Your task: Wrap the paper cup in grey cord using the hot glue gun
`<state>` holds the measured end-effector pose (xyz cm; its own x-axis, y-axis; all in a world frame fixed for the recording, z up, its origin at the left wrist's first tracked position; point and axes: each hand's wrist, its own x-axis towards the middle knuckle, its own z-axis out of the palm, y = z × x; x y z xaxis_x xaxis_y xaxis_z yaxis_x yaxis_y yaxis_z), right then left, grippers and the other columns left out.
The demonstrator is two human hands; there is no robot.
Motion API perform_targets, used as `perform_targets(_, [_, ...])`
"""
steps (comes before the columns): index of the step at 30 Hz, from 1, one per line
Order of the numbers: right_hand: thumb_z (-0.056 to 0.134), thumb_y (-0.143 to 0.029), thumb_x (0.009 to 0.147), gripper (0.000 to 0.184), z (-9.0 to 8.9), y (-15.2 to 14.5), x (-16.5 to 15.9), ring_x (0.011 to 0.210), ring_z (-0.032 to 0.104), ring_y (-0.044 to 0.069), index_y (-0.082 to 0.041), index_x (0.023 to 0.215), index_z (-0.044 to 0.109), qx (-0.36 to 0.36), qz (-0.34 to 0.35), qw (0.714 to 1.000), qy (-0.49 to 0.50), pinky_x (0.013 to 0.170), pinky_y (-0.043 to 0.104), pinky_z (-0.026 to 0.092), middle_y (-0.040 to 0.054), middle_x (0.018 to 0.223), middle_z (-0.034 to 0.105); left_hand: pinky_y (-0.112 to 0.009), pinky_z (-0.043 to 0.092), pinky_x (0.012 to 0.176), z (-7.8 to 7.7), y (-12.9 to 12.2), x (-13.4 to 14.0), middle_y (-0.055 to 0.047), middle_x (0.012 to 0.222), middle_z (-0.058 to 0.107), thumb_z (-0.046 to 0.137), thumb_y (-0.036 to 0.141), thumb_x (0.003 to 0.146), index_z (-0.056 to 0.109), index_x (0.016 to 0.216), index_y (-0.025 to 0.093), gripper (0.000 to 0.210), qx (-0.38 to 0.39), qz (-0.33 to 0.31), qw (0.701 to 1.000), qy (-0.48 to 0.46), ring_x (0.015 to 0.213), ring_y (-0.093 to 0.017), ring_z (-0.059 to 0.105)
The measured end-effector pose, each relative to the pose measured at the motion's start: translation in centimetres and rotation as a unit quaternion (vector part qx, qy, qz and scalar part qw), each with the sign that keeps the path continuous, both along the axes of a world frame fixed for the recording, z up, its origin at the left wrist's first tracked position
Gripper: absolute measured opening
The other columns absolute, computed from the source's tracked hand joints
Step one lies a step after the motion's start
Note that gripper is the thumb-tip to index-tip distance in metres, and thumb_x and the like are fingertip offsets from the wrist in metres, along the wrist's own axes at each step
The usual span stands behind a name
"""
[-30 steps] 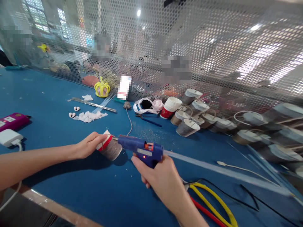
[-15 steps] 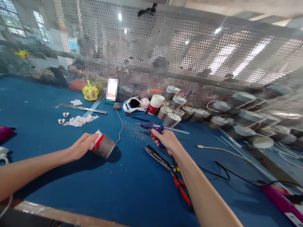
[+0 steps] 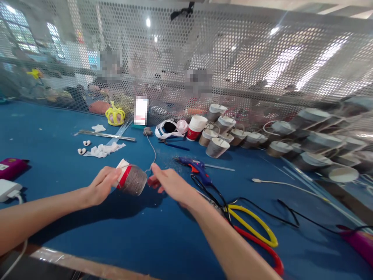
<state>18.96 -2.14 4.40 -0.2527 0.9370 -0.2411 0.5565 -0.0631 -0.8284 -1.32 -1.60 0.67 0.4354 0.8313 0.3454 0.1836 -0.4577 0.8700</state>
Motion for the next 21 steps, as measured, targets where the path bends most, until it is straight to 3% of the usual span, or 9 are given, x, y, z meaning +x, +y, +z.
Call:
perform_targets(2, [0.021,-0.059,0.082,0.066,-0.9,-0.1,-1.4,0.078,0.058,0.018,-0.014,0.076,0.068,-0.047,0.043,0.989,0.132,0.074,0.032,0.043,0.0107,0.081,0.067,-0.023,0.023,0.047,0.4,-0.4,-0.1,0.004,0.047,0.028,0.024,0.032,0.086,0.023,0.049,0.017,0.04,0.053,-0.022,0.998,-0.01,0.047,-0.007,0.023])
perform_targets(4, [0.021,-0.063,0.08,0.067,-1.5,0.1,-2.3,0.084,0.058,0.019,-0.015,0.082,0.068,-0.088,0.044,0.968,0.23,0.077,0.034,0.042,0.01,0.084,0.067,-0.023,0.026,0.048,0.7,-0.7,-0.1,0.003,0.048,0.031,0.023,0.029,0.086,0.025,0.05,0.017,0.038,0.078,-0.048,0.996,-0.016,0.047,-0.007,0.026])
perform_targets(6, [0.026,-0.065,0.077,0.064,-1.7,0.3,-2.8,0.087,0.058,0.02,-0.016,0.089,0.067,-0.119,0.026,0.943,0.309,0.077,0.034,0.042,0.0095,0.087,0.066,-0.023,0.027,0.05,0.8,-0.9,-0.1,0.002,0.05,0.034,0.023,0.027,0.087,0.026,0.051,0.016,0.037,0.079,-0.071,0.994,-0.015,0.048,-0.007,0.027])
perform_targets(9, [0.041,-0.061,0.075,0.053,-1.5,0.2,-3.4,0.088,0.057,0.02,-0.018,0.095,0.065,-0.106,0.004,0.916,0.386,0.077,0.035,0.043,0.0085,0.09,0.065,-0.023,0.026,0.049,0.6,-1.0,0.0,0.003,0.049,0.032,0.023,0.027,0.087,0.025,0.05,0.016,0.038,0.045,-0.074,0.996,-0.013,0.048,-0.007,0.026])
perform_targets(15, [0.064,-0.042,0.067,0.026,-1.3,-0.7,-3.4,0.1,0.051,0.021,-0.022,0.083,0.069,0.007,-0.015,0.932,0.362,0.083,0.034,0.039,0.0059,0.11,0.058,-0.022,0.023,0.045,0.2,-0.9,0.3,0.004,0.047,0.028,0.024,0.036,0.086,0.025,0.048,0.016,0.043,-0.062,-0.071,0.996,0.001,0.046,-0.006,0.023])
perform_targets(21, [0.065,-0.033,0.067,0.014,-1.3,-1.1,-3.5,0.104,0.047,0.02,-0.021,0.072,0.068,0.066,0.009,0.947,0.313,0.083,0.034,0.039,0.0064,0.098,0.06,-0.022,0.023,0.046,0.0,-0.9,0.4,0.004,0.048,0.028,0.023,0.04,0.085,0.031,0.049,0.015,0.045,-0.088,-0.087,0.989,0.083,0.047,-0.006,0.024])
